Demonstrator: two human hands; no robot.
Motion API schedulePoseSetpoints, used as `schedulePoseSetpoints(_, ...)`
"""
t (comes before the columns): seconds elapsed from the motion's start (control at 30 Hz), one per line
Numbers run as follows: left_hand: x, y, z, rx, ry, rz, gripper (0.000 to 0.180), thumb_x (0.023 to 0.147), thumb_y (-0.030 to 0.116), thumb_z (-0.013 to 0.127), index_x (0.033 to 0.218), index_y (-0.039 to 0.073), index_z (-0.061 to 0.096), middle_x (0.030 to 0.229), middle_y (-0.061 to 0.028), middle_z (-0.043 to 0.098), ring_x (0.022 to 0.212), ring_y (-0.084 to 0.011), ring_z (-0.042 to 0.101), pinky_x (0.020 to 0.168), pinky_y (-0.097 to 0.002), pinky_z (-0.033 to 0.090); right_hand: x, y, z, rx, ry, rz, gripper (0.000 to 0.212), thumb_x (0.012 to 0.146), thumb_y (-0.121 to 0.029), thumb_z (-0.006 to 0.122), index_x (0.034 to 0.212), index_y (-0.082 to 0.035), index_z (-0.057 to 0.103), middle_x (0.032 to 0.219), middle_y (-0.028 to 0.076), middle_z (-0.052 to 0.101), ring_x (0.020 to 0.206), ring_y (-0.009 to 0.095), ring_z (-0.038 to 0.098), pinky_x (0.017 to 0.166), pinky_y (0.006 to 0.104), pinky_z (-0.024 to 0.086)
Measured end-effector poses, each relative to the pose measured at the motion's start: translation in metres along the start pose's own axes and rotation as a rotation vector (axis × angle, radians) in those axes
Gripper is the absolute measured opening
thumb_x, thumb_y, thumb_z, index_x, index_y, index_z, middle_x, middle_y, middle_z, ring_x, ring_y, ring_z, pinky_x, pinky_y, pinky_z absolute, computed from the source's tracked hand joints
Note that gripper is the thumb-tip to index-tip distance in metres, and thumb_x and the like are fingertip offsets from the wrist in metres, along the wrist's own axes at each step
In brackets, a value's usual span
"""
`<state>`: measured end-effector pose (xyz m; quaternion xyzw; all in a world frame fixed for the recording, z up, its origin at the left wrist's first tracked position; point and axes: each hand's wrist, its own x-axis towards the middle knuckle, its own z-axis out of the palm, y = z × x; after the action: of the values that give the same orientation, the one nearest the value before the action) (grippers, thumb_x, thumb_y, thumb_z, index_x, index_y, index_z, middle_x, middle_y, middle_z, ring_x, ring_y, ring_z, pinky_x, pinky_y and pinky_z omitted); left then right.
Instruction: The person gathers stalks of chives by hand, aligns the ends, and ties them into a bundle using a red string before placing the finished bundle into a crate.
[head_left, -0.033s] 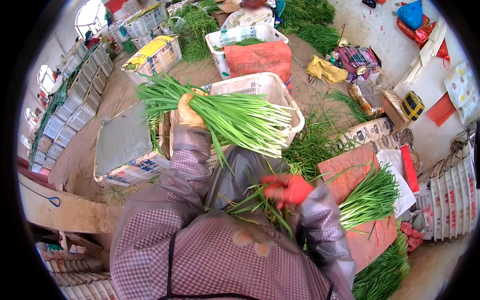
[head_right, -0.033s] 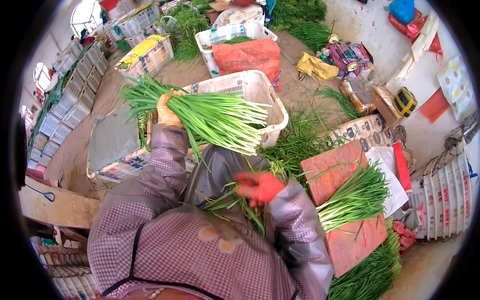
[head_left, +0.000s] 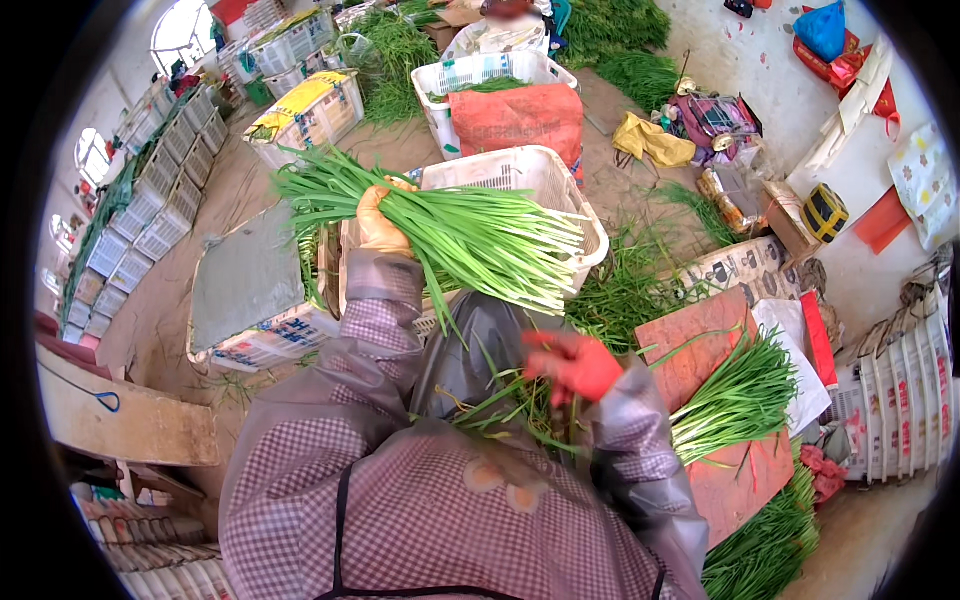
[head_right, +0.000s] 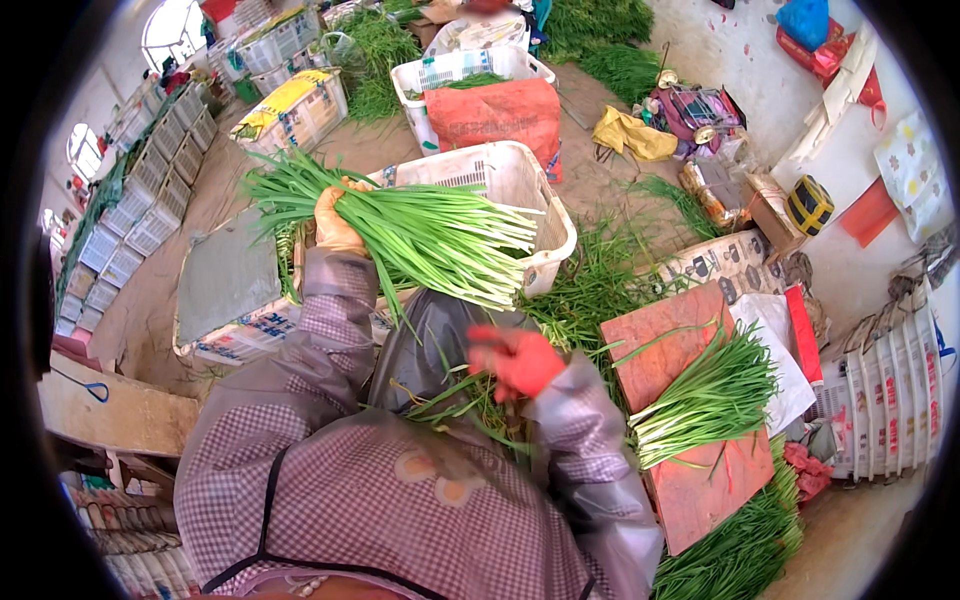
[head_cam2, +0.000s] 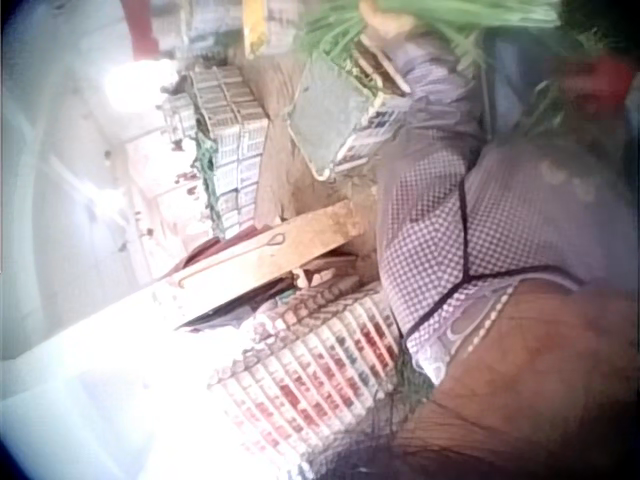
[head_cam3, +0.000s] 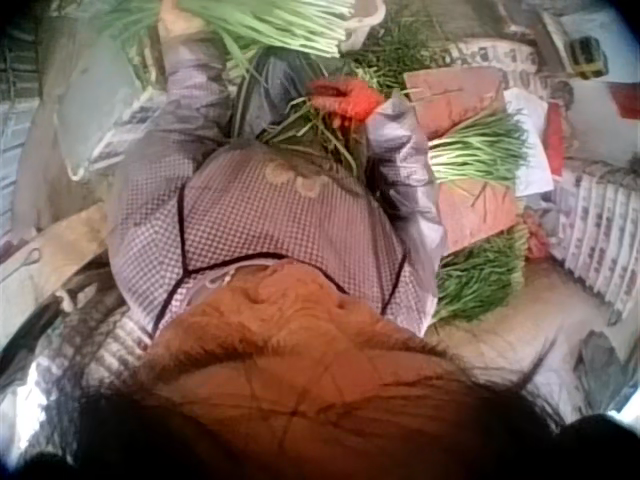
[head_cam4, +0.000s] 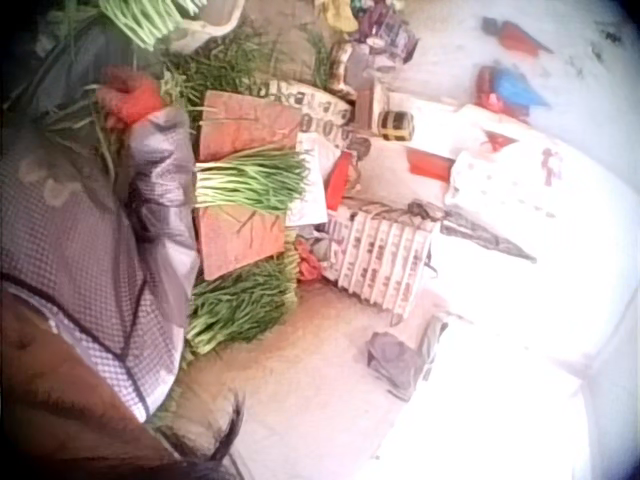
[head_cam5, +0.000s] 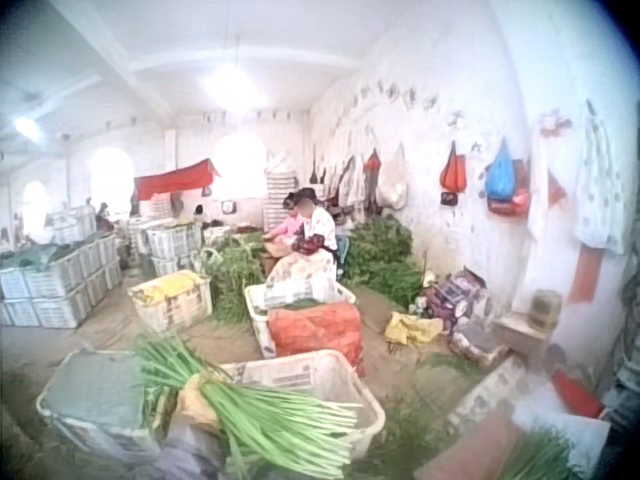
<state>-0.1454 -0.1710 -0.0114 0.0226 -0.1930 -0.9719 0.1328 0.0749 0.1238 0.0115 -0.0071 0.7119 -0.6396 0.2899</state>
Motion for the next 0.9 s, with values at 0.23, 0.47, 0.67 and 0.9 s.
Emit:
schedulePoseSetpoints(0.23,-0.014,-0.013,0.021,0.087,0.011,-0.046,0.018,0.073,0.014,0.058,0.088,0.004,0.056,0.078,-0.0111,0.059,0.076,-0.0281,0.058,0.077,-0.0413,0.050,0.053,-0.013,0.018,0.174,0.356,-0.163,0.028,0.089,-0.017,0.067,0.113,-0.003,0.063,0.079,0.008,0.069,0.041,0.009,0.048,0.038,0.0247,0.039)
schedulePoseSetpoints(0.47,-0.007,-0.012,0.008,0.035,-0.060,-0.055,0.015,0.078,0.015,0.057,0.087,0.003,0.058,0.079,-0.0106,0.060,0.073,-0.0269,0.058,0.074,-0.0393,0.051,0.049,-0.014,0.015,0.221,0.309,-0.192,0.013,0.091,-0.014,0.064,0.092,-0.001,0.068,0.061,0.006,0.062,0.038,0.009,0.045,0.037,0.0230,0.036)
schedulePoseSetpoints(0.67,-0.033,-0.021,0.029,0.134,-0.048,-0.122,0.018,0.079,0.017,0.059,0.089,0.002,0.057,0.080,-0.0120,0.061,0.073,-0.0278,0.059,0.074,-0.0409,0.052,0.023,0.004,-0.025,0.168,0.305,-0.240,0.016,0.093,-0.016,0.060,0.090,-0.002,0.066,0.060,0.005,0.060,0.040,0.009,0.046,0.038,0.0223,0.036)
schedulePoseSetpoints(0.9,-0.031,-0.033,0.036,0.175,0.019,-0.121,0.017,0.081,0.019,0.059,0.085,0.003,0.058,0.078,-0.0113,0.061,0.073,-0.0258,0.060,0.072,-0.0402,0.052,0.006,0.018,-0.047,0.200,0.318,-0.256,0.020,0.096,-0.018,0.054,0.089,-0.002,0.064,0.059,0.004,0.058,0.039,0.009,0.044,0.038,0.0227,0.035)
